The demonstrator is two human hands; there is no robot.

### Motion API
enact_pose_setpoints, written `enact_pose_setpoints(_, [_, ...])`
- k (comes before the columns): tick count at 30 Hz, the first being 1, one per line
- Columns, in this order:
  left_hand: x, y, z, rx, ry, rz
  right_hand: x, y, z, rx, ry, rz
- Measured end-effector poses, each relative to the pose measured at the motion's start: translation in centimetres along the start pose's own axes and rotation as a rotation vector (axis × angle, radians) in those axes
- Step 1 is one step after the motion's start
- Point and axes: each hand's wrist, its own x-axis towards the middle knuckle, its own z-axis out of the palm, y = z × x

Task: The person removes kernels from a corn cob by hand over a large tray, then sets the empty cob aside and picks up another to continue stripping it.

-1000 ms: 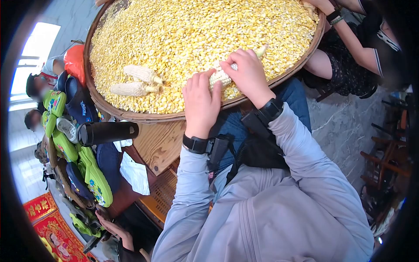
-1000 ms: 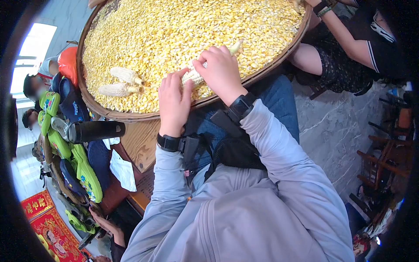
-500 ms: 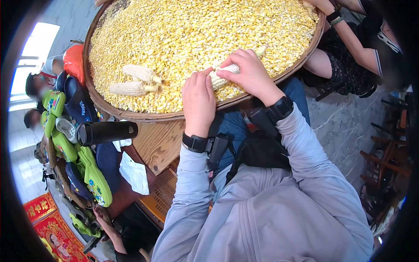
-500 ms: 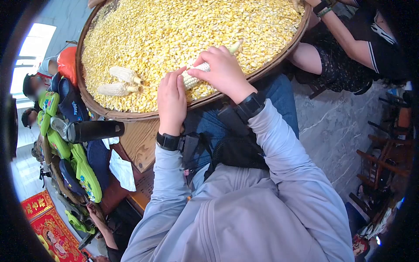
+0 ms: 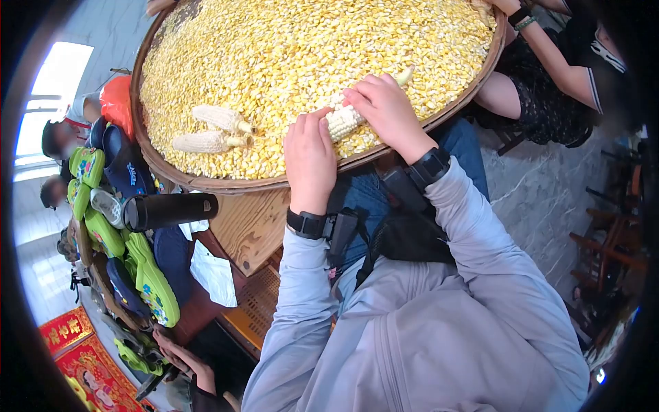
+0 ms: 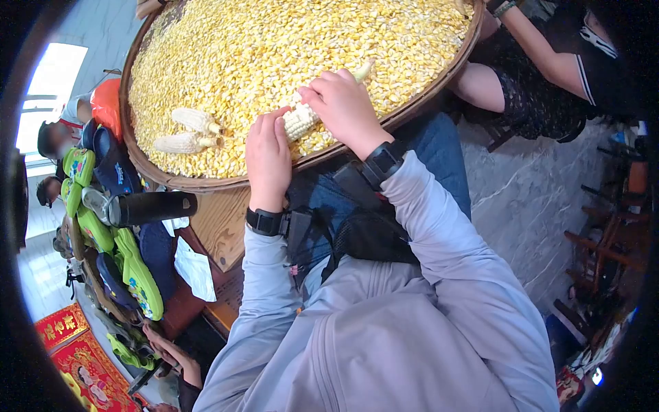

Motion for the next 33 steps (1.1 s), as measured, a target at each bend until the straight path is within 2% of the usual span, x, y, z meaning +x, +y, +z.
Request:
enact_pose_setpoints(7, [-0.1, 0.2, 0.0, 0.019, 0.017, -0.004, -0.3, 0.1, -0.5, 0.001, -0.028, -0.100])
enact_pose_setpoints(15, [0.0, 0.7, -0.2, 0.041, 0.007, -0.021, -0.5, -1.0, 0.4, -0.130, 0.036, 0.016])
enact_pose_setpoints(24, [-0.1, 0.5, 0.3, 0.079, 0.034, -0.028, -1.0, -2.2, 0.9, -0.206, 0.135, 0.031])
enact_pose_setpoints(28, [-0.3, 1.1, 0.1, 0.099, 0.049, 0.028, -0.2, -0.4, 1.7, -0.225, 0.148, 0.071])
enact_pose_setpoints(30, [-0.4, 0.9, -0.1, 0.063, 0.049, 0.007, -0.2, 0.2, 0.9, -0.024, 0.039, 0.032])
enact_pose_setpoints(33, [-0.3, 0.9, -0.1, 0.097, 0.031, -0.011, -0.7, -0.1, 0.1, 0.001, 0.044, -0.033])
